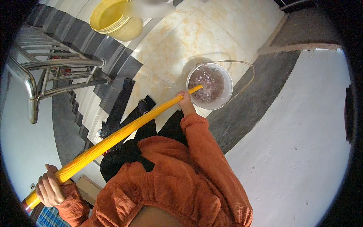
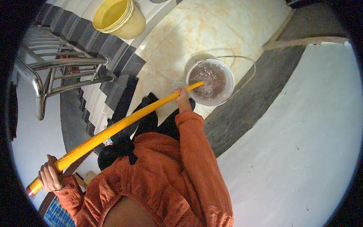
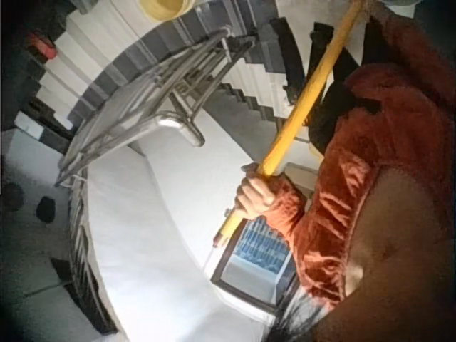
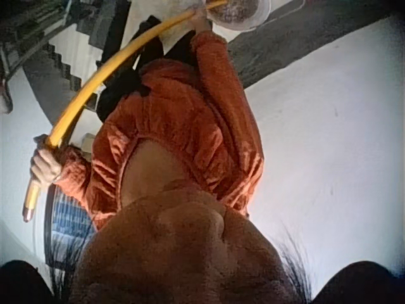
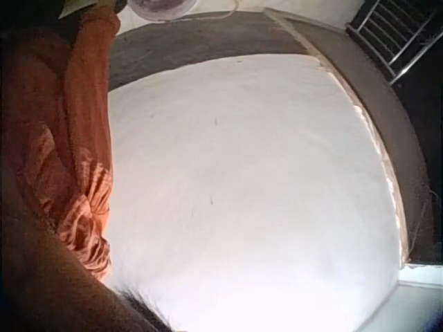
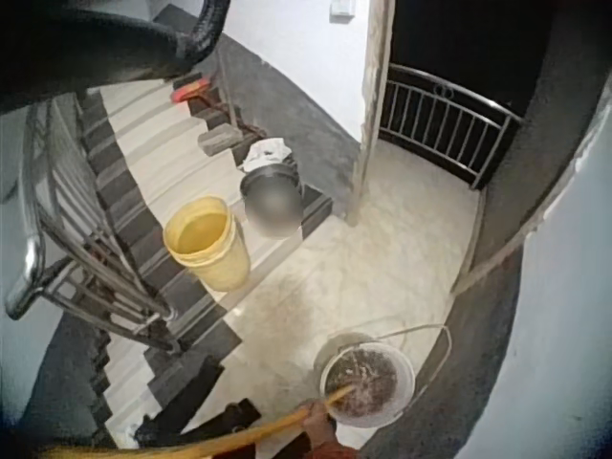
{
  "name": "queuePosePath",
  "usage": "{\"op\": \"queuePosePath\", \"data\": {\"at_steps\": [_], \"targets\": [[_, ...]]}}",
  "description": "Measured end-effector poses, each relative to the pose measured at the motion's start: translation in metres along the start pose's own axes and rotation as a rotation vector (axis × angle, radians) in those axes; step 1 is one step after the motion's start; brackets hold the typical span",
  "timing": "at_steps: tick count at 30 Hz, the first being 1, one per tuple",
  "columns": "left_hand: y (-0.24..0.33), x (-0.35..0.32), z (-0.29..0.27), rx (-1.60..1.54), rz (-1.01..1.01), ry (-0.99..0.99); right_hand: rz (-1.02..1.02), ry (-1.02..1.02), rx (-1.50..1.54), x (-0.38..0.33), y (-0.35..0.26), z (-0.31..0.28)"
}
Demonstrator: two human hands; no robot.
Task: The person wrings out a mop in a bucket of water, then mops the tiled floor in a room. They move a red plastic stool and a wooden chair to clean underneath them, and also reposition a large pink container.
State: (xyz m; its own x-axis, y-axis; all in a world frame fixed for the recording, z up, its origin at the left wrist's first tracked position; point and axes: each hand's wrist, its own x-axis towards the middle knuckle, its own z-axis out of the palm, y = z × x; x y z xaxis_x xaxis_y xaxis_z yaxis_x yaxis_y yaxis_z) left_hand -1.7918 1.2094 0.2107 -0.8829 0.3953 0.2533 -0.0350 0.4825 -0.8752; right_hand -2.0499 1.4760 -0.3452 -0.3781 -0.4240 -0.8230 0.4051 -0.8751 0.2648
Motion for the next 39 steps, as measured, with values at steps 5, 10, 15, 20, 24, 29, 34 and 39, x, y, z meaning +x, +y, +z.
{"op": "queuePosePath", "data": {"at_steps": [5,10,15,20,24,29,34,39], "targets": [[-0.065,-0.020,0.000,0.071,-0.152,-0.143,-0.136,-0.013,-0.126,-0.055,0.061,0.010],[-0.067,-0.017,0.002,-0.022,-0.006,0.090,-0.110,-0.068,-0.106,-0.056,0.056,0.019],[-0.040,0.007,-0.008,-0.026,0.126,0.267,-0.205,0.006,-0.199,-0.056,0.042,0.050],[-0.054,-0.026,-0.014,0.053,-0.094,-0.022,-0.080,-0.121,-0.041,-0.055,0.039,0.036],[-0.067,-0.053,-0.002,-0.017,0.047,0.187,-0.177,-0.019,-0.155,-0.079,0.071,0.015],[-0.083,-0.068,0.001,-0.021,0.054,0.046,-0.181,-0.140,-0.143,-0.062,0.085,0.003],[-0.058,-0.055,-0.015,-0.038,0.085,0.132,-0.136,-0.096,-0.156,-0.068,0.051,0.015],[-0.063,-0.048,-0.036,0.029,0.023,0.034,-0.166,-0.093,-0.140,-0.082,0.063,-0.015]]}}
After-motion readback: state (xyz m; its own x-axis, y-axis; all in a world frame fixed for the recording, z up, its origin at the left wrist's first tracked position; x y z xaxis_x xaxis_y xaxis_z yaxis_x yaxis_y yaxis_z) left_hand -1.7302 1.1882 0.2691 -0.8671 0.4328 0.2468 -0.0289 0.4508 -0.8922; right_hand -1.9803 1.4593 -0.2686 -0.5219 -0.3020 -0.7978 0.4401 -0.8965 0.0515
